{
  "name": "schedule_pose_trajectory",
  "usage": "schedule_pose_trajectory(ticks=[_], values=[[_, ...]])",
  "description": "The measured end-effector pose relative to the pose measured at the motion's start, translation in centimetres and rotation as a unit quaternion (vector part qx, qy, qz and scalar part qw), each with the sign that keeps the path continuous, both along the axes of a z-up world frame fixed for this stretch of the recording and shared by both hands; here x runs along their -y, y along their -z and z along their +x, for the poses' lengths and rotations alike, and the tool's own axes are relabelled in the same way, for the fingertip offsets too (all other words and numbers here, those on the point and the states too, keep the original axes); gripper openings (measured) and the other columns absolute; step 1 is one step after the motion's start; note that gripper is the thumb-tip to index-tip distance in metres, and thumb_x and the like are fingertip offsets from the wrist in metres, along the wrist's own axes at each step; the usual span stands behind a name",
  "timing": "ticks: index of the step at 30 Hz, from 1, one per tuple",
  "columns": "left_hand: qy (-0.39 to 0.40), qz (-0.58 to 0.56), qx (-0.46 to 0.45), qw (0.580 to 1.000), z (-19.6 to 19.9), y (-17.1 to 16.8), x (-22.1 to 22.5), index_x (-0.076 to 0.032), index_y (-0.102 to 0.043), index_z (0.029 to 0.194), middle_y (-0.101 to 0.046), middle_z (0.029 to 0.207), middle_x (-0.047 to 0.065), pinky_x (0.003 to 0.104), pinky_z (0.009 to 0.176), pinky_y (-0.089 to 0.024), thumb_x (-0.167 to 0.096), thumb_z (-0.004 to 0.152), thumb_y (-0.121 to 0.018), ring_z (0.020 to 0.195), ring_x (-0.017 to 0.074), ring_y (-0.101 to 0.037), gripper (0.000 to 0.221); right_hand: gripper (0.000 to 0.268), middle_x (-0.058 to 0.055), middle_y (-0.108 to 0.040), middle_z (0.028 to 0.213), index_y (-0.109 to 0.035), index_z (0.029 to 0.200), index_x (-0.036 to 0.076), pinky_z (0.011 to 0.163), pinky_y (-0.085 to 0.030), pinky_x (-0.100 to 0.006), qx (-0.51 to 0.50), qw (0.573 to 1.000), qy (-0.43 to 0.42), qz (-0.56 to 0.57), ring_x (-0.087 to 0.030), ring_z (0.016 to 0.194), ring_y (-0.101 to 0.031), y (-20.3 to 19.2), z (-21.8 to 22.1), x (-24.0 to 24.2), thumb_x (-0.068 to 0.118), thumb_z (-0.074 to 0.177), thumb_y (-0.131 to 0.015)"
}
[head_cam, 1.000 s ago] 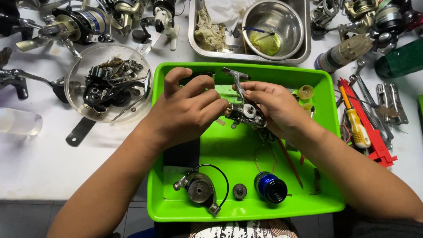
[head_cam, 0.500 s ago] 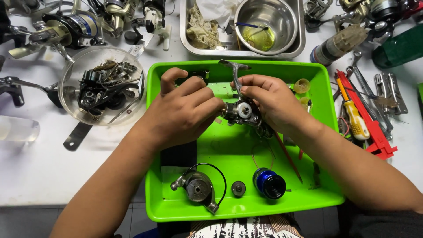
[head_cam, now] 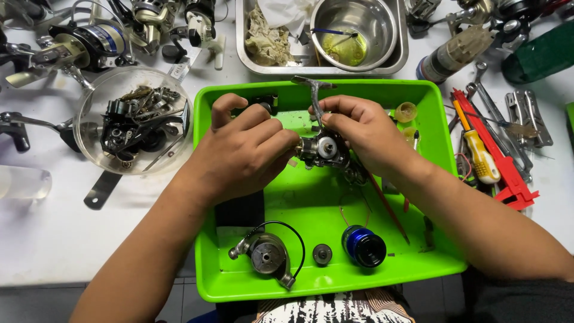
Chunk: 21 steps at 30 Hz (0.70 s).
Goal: Assembling and lubricating the internal components of a fishing reel on a workbench.
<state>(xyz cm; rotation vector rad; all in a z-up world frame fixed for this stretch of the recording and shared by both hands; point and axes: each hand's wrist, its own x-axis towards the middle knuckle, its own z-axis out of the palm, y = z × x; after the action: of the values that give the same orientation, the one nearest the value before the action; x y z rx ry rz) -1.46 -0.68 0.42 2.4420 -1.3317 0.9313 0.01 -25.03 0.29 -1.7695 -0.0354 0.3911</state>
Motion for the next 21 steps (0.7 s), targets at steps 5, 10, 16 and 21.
schedule_pose_trajectory(ticks=[5, 10, 16, 21], values=[[0.003, 0.017, 0.013, 1.0, 0.13, 0.4, -0.01, -0.021, -0.058, 0.089, -0.055, 0.077, -0.005, 0.038, 0.096, -0.028, -0.02, 0.101, -0.068, 0.083, 0.0219, -0.055, 0.015, 0.023, 0.006, -0.068, 0.096, -0.072, 0.116, 0.009, 0.077, -0.043, -0.02, 0.016, 1.0, -0.006, -0.011, -0.003, 0.085, -0.054, 0.14, -0.11, 0.02, 0.017, 0.099, -0.06], [0.005, 0.017, 0.009, 1.0, 0.23, 0.44, 0.05, -0.02, -0.056, 0.083, -0.059, 0.077, -0.005, 0.037, 0.095, -0.028, -0.022, 0.104, -0.066, 0.081, 0.0219, -0.056, 0.023, 0.02, 0.007, -0.065, 0.092, -0.07, 0.116, 0.009, 0.074, -0.044, -0.019, 0.022, 1.0, -0.006, 0.006, -0.002, 0.082, -0.054, 0.69, -0.01, 0.3, 0.016, 0.1, -0.06], [0.013, 0.016, 0.0, 1.0, 0.36, 0.33, 0.03, -0.021, -0.061, 0.093, -0.057, 0.077, -0.006, 0.038, 0.094, -0.029, -0.02, 0.097, -0.071, 0.082, 0.0222, -0.056, 0.011, 0.021, 0.005, -0.069, 0.097, -0.071, 0.116, 0.009, 0.08, -0.047, -0.02, 0.039, 0.999, -0.01, -0.003, -0.004, 0.086, -0.057, 0.44, -0.03, 0.16, 0.015, 0.1, -0.059], [0.007, 0.018, -0.024, 1.0, 0.34, 0.47, 0.07, -0.019, -0.058, 0.085, -0.058, 0.076, -0.003, 0.04, 0.094, -0.03, -0.025, 0.103, -0.066, 0.082, 0.0245, -0.055, 0.021, 0.02, 0.006, -0.068, 0.095, -0.071, 0.116, 0.011, 0.078, -0.047, -0.019, 0.031, 0.999, -0.006, -0.025, -0.003, 0.085, -0.057, 0.23, -0.06, 0.07, 0.016, 0.099, -0.061]])
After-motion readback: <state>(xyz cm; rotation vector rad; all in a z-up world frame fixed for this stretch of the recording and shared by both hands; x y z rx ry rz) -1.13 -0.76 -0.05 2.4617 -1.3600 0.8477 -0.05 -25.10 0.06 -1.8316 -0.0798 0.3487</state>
